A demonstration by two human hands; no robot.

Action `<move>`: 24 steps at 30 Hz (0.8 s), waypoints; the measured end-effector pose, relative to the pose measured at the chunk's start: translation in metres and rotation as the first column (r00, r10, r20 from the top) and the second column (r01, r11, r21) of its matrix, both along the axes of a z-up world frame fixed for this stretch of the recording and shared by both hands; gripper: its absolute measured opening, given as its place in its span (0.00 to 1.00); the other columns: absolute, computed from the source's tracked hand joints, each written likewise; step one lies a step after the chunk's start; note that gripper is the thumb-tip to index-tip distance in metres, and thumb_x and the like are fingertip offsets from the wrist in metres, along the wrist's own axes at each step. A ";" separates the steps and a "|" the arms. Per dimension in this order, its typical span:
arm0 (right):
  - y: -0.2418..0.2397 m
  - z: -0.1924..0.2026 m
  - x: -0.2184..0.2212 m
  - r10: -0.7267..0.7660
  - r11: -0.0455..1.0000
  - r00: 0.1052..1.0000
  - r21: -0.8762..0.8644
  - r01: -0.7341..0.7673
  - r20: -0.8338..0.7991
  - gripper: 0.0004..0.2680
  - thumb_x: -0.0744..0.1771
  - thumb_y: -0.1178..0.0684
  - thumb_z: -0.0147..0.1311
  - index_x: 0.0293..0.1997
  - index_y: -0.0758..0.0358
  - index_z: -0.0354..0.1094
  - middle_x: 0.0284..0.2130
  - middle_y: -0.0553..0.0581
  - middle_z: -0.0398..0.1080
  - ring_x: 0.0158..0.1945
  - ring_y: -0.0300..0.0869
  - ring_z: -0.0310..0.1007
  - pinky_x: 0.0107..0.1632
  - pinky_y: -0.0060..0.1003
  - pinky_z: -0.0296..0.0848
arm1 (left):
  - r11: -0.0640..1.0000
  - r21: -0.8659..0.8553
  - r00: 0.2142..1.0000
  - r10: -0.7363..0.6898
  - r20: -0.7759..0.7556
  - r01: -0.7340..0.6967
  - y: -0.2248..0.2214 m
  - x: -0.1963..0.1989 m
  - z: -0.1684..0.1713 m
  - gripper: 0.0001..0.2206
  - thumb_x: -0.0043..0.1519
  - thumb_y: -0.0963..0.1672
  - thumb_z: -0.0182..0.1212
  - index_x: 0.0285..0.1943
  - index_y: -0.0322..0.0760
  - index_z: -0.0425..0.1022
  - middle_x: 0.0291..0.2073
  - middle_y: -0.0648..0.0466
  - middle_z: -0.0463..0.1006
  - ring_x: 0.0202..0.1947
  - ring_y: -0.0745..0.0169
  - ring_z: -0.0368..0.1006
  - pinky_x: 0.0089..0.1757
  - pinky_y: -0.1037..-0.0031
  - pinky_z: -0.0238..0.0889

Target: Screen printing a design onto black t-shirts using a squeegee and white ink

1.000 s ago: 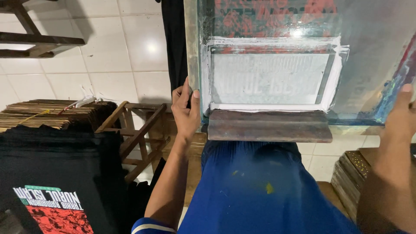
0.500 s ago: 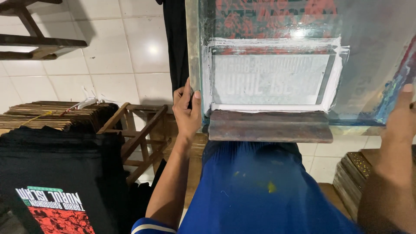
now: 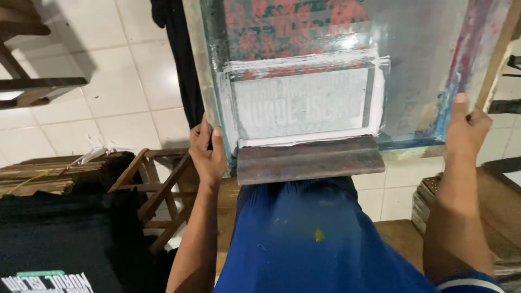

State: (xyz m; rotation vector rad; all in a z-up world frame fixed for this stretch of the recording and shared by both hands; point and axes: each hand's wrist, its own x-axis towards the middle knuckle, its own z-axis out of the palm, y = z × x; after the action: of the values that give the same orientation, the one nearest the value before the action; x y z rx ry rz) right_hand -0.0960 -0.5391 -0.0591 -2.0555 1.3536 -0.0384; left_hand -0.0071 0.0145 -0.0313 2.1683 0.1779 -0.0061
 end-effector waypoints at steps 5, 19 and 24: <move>0.009 0.009 0.005 -0.014 0.999 0.997 0.034 0.012 0.070 0.25 0.78 0.39 0.57 0.30 0.49 0.41 0.24 0.43 0.42 0.30 0.34 0.43 0.34 0.36 0.48 | 0.998 -0.045 0.996 -0.030 0.082 0.034 -0.001 0.000 -0.001 0.24 0.74 0.49 0.54 0.74 0.31 0.64 0.39 0.52 0.73 0.48 0.60 0.65 0.42 0.68 0.64; 0.012 0.010 0.009 0.017 0.999 0.999 0.028 -0.018 0.027 0.25 0.78 0.38 0.56 0.30 0.50 0.39 0.24 0.44 0.42 0.28 0.35 0.44 0.34 0.38 0.50 | 1.000 -0.016 1.000 0.001 0.004 -0.001 -0.001 0.001 0.002 0.22 0.74 0.51 0.52 0.75 0.41 0.65 0.46 0.49 0.70 0.43 0.65 0.67 0.38 0.71 0.62; 0.005 0.001 0.004 0.041 0.999 0.998 0.008 -0.041 0.038 0.27 0.80 0.39 0.58 0.30 0.50 0.39 0.25 0.46 0.44 0.29 0.35 0.46 0.33 0.39 0.50 | 0.996 -0.089 0.996 -0.012 0.086 0.019 0.002 -0.002 -0.008 0.24 0.73 0.49 0.55 0.74 0.30 0.63 0.42 0.51 0.69 0.46 0.62 0.64 0.42 0.66 0.60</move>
State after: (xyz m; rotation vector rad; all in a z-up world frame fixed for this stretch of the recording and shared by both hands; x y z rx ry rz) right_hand -0.0923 -0.5339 -0.0582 -2.0644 1.2860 -0.0536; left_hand -0.0093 0.0161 -0.0389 2.0758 0.1096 0.0681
